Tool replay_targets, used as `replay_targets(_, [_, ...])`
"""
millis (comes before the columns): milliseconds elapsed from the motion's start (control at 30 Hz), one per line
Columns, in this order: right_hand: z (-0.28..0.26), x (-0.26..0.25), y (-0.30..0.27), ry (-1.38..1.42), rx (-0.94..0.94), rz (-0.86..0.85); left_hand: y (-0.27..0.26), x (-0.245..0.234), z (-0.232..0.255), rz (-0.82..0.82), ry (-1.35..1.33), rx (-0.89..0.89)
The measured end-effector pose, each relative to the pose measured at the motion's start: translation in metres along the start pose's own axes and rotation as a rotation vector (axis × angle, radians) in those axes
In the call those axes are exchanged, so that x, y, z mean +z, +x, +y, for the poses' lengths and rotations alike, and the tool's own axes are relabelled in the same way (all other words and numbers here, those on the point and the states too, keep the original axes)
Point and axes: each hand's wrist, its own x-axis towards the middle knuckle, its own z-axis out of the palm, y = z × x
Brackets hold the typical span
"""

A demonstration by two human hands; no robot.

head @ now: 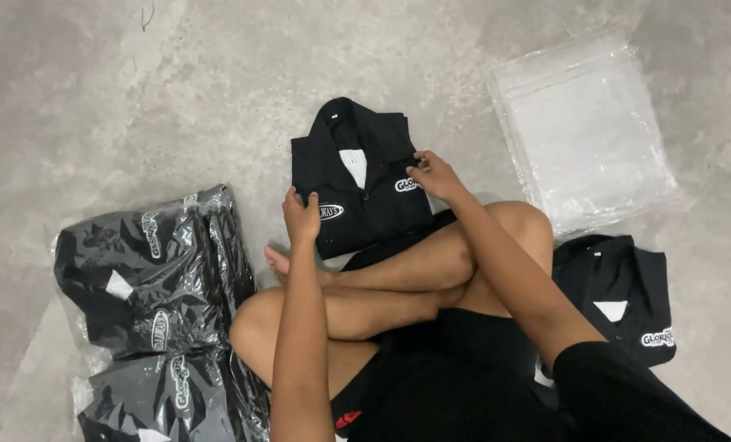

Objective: A person sitting on the floor packs folded black shirts into individual clear plastic bags.

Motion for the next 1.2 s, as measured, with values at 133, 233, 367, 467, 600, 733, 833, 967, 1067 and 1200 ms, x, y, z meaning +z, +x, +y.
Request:
replay_targets(133, [-0.012,0.001,-0.009,-0.159,-0.015,-0.058,0.017,0.018,-0.015,0.053,0.012,-0.006])
replay_targets(233, [-0.044,-0.007,-0.016,-0.137,-0.021,-0.141,-0.003,0.011,0.014,0.04,0.008,-0.008])
replay_targets(367, [-0.028,0.003,0.009,-0.035,-0.105,-0.032,-0.012,0.007,0.036,-0.044,-0.112,-0.075])
replay_targets(467, [-0.024,0.004,0.009,0.068,-0.203,0.079,0.001,0.017,0.021,0.007,-0.236,-0.047])
replay_targets(600, [-0.022,0.013,0.012,0.068,-0.167,0.108,0.014,0.022,0.006,0.154,-0.257,-0.034])
replay_targets(733, [-0.031,0.006,0.003,-0.02,-0.064,0.089,0.028,0.023,-0.011,0.144,-0.096,-0.061])
replay_targets(833, [-0.053,-0.006,-0.009,0.09,-0.138,0.109,0.014,0.017,0.01,0.188,-0.127,-0.024])
replay_targets(967, [-0.04,0.003,-0.006,-0.064,-0.21,0.017,-0.004,0.013,0.024,0.177,0.312,0.234])
replay_targets(1067, [-0.026,0.005,0.001,-0.063,-0.177,0.037,-0.002,0.014,0.012,0.119,0.449,0.259])
replay_targets(1200, [-0.05,-0.071,-0.045,0.265,-0.253,0.337,-0.016,0.021,0.027,0.235,0.33,0.305])
